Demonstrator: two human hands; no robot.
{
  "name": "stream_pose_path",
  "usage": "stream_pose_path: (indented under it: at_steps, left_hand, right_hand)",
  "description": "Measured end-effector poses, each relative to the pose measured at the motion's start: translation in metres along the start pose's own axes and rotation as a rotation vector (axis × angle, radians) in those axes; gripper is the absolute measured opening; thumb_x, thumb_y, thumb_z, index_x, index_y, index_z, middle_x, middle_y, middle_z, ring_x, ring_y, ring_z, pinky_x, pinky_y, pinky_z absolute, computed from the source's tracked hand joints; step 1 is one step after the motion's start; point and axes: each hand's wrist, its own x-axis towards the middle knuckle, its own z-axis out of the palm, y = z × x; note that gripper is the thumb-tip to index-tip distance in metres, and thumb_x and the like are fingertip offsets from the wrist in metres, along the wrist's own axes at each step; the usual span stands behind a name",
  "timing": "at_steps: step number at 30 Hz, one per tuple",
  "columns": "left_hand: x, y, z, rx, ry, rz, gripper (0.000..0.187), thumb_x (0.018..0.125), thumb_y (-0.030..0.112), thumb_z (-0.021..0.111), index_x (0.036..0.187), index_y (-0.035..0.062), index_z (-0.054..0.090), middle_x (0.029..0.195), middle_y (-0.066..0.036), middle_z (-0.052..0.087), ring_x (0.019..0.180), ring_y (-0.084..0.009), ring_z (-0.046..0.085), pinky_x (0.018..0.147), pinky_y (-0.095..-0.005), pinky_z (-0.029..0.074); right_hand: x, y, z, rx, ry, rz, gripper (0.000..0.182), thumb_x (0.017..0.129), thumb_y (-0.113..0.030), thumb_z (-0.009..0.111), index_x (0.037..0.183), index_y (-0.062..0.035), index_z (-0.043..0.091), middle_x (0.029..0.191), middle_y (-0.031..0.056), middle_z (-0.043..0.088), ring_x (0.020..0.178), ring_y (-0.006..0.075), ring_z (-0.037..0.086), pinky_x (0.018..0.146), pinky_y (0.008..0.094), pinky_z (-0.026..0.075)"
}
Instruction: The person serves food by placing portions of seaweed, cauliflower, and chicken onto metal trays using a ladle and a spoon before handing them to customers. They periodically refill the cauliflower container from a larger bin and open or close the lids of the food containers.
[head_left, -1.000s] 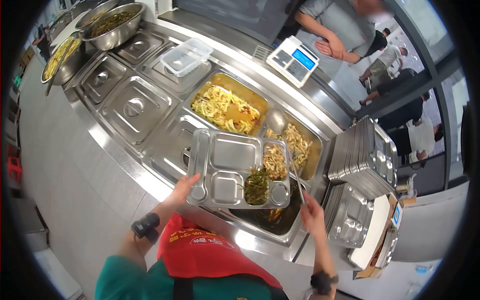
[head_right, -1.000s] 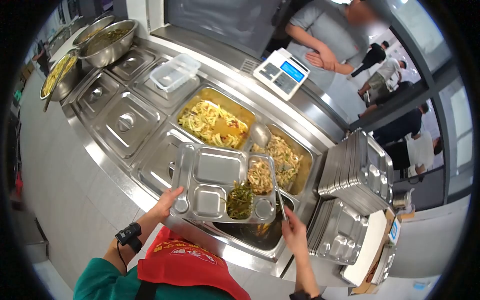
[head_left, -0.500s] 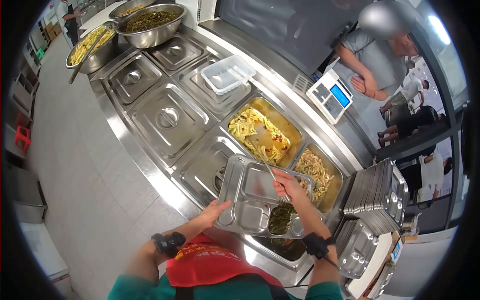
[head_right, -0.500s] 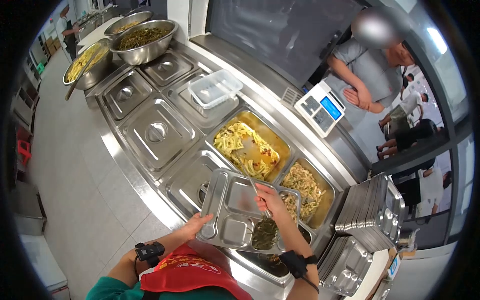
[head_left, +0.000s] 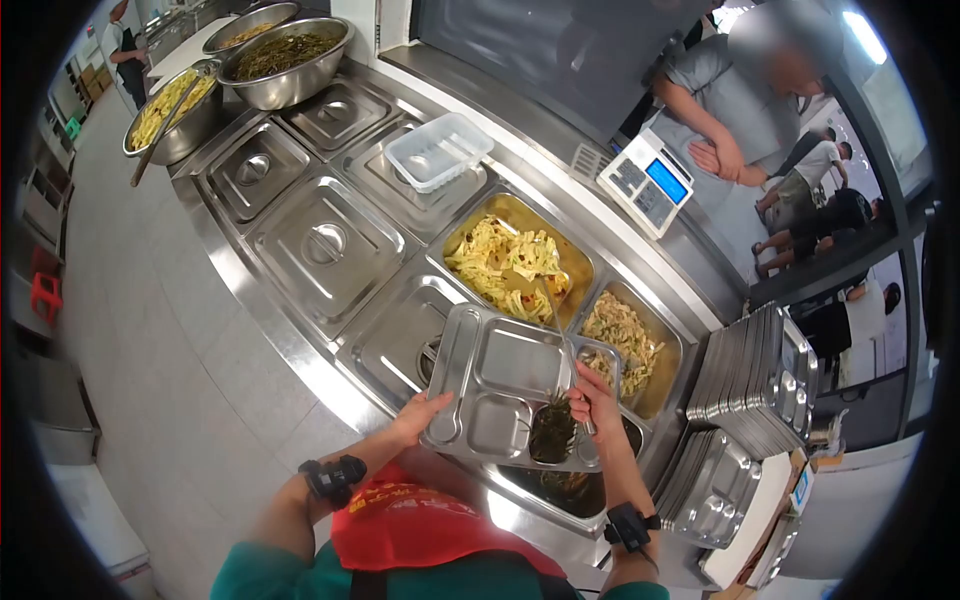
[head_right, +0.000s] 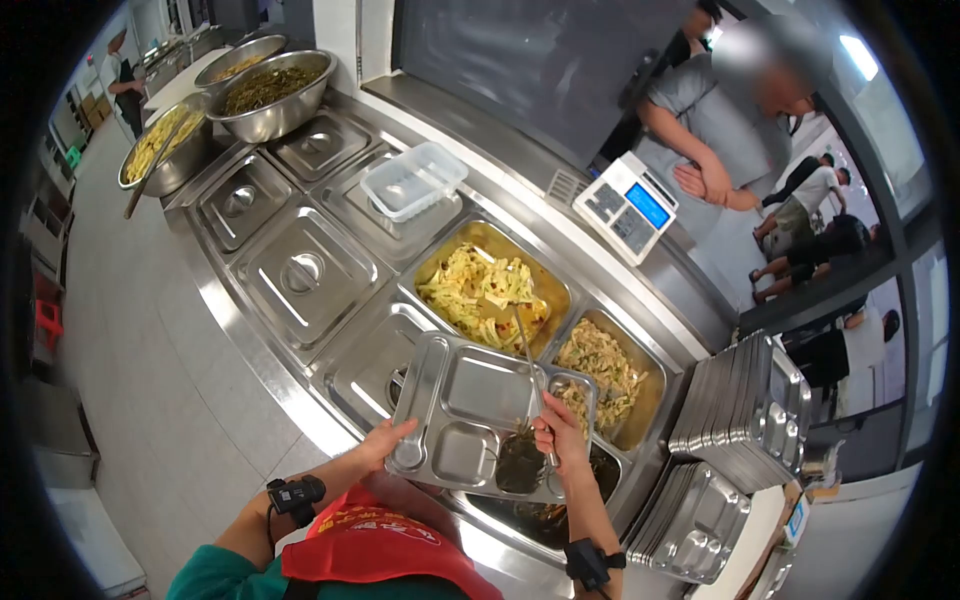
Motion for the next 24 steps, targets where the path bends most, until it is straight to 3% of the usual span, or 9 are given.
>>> stream_pose_path:
  at_steps: [5, 6, 11, 16, 20, 23, 24]
  left_hand:
    - [0.013, 0.011, -0.006, 0.062, 0.125, 0.012, 0.062, 0.086, 0.042, 0.056, 0.130, 0.0009, 0.038, 0.119, -0.011, 0.052, 0.105, -0.0204, 0.052, 0.087, -0.0334, 0.045]
    - [0.016, 0.010, -0.010, -0.027, -0.051, 0.017, 0.066, 0.087, 0.047, 0.052, 0.131, -0.0002, 0.038, 0.123, -0.010, 0.050, 0.108, -0.0203, 0.051, 0.092, -0.0330, 0.042]
    - [0.049, 0.013, -0.038, -0.056, -0.062, 0.043, 0.062, 0.088, 0.049, 0.048, 0.127, 0.0006, 0.043, 0.121, -0.009, 0.052, 0.106, -0.0201, 0.052, 0.090, -0.0343, 0.043]
    - [0.040, 0.031, -0.040, -0.147, -0.143, 0.032, 0.057, 0.088, 0.048, 0.050, 0.122, 0.0023, 0.047, 0.113, -0.009, 0.057, 0.098, -0.0209, 0.057, 0.084, -0.0351, 0.047]
    - [0.027, 0.037, -0.034, -0.091, -0.101, 0.089, 0.050, 0.087, 0.042, 0.055, 0.117, 0.0024, 0.049, 0.106, -0.009, 0.058, 0.096, -0.0190, 0.058, 0.079, -0.0348, 0.050]
    - [0.014, 0.041, -0.024, -0.094, -0.026, 0.104, 0.044, 0.088, 0.039, 0.054, 0.115, 0.0033, 0.050, 0.105, -0.009, 0.059, 0.094, -0.0187, 0.060, 0.080, -0.0350, 0.051]
    - [0.012, 0.044, -0.021, -0.099, -0.020, 0.107, 0.042, 0.090, 0.038, 0.052, 0.115, 0.0040, 0.050, 0.106, -0.009, 0.059, 0.093, -0.0192, 0.060, 0.081, -0.0354, 0.051]
  right_hand:
    - [-0.087, -0.006, -0.011, 0.009, -0.014, 0.037, 0.040, 0.089, -0.007, 0.047, 0.127, -0.0161, 0.047, 0.067, 0.0034, 0.045, 0.045, 0.0044, 0.033, 0.036, 0.0166, 0.023]
    - [-0.108, -0.004, -0.019, -0.016, -0.001, 0.054, 0.040, 0.089, -0.007, 0.047, 0.128, -0.0155, 0.046, 0.067, 0.0036, 0.045, 0.044, 0.0042, 0.031, 0.036, 0.0166, 0.023]
    - [-0.207, 0.015, -0.041, -0.101, -0.008, 0.173, 0.045, 0.086, -0.004, 0.046, 0.130, -0.0127, 0.045, 0.066, 0.0043, 0.047, 0.042, 0.0055, 0.030, 0.036, 0.0204, 0.020]
    - [-0.257, 0.051, -0.031, -0.215, 0.110, 0.327, 0.042, 0.086, 0.000, 0.049, 0.126, -0.0142, 0.051, 0.068, 0.0037, 0.051, 0.047, 0.0066, 0.038, 0.039, 0.0191, 0.029]
    - [-0.264, 0.105, -0.017, -0.368, 0.166, 0.064, 0.044, 0.082, 0.002, 0.056, 0.123, -0.0127, 0.054, 0.067, 0.0012, 0.052, 0.051, 0.0064, 0.043, 0.043, 0.0225, 0.034]
    - [-0.256, 0.139, -0.024, -0.909, 0.240, -0.392, 0.041, 0.083, 0.001, 0.054, 0.122, -0.0112, 0.055, 0.070, -0.0002, 0.053, 0.051, 0.0061, 0.042, 0.047, 0.0171, 0.034]
    - [-0.254, 0.141, -0.020, -0.949, 0.259, -0.434, 0.040, 0.083, 0.001, 0.055, 0.121, -0.0100, 0.055, 0.071, -0.0007, 0.054, 0.051, 0.0060, 0.042, 0.048, 0.0168, 0.034]
